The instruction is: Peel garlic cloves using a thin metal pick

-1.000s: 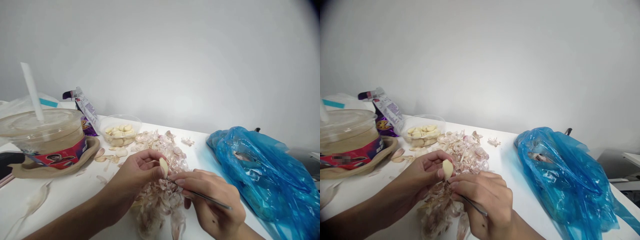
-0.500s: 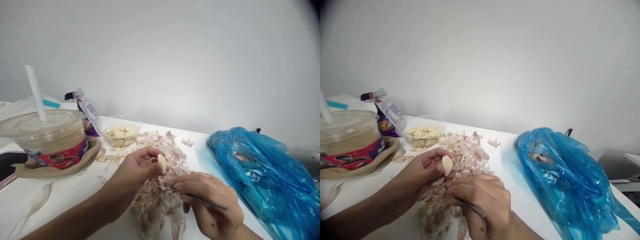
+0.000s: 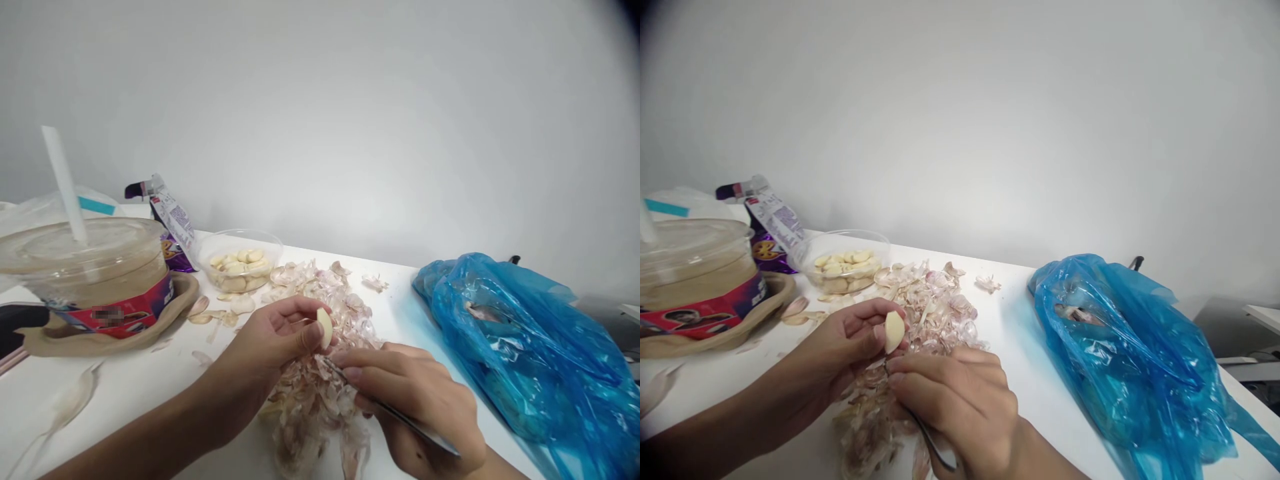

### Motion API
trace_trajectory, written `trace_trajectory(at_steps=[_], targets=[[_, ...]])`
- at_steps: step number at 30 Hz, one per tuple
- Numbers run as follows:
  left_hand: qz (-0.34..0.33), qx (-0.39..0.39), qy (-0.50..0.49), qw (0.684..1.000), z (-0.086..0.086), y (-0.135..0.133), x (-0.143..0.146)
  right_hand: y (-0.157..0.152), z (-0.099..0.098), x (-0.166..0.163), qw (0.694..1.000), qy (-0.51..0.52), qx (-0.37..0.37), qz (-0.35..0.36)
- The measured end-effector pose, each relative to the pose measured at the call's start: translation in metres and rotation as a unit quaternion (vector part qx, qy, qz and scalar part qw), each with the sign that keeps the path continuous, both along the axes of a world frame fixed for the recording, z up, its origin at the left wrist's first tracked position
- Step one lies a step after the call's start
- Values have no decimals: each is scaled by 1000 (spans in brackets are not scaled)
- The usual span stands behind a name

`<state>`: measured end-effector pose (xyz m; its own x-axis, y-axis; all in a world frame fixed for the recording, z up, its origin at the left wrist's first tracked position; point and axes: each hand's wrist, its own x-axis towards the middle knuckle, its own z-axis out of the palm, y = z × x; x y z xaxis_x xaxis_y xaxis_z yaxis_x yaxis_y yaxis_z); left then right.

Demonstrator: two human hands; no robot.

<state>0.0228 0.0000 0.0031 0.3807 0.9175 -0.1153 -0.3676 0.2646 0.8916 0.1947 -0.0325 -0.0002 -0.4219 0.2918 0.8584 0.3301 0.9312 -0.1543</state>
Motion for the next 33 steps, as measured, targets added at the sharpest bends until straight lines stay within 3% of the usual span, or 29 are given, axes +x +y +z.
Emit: trace_trajectory(at_steps=[6,14,26,33], targets=[[-18,-9,7,1000,3,-4,-1,3,-21,1,999,-47,0,-2],[-76,56,87,992,5,-7,-3,1,-14,-3,989,-146,-16,-7],[-51,17,66,996,7,-5,-1,-1,-17,-2,998,-61,-26,-15],[-61,30,38,997,8,-5,-2,-1,-18,-1,998,-63,-14,-17]])
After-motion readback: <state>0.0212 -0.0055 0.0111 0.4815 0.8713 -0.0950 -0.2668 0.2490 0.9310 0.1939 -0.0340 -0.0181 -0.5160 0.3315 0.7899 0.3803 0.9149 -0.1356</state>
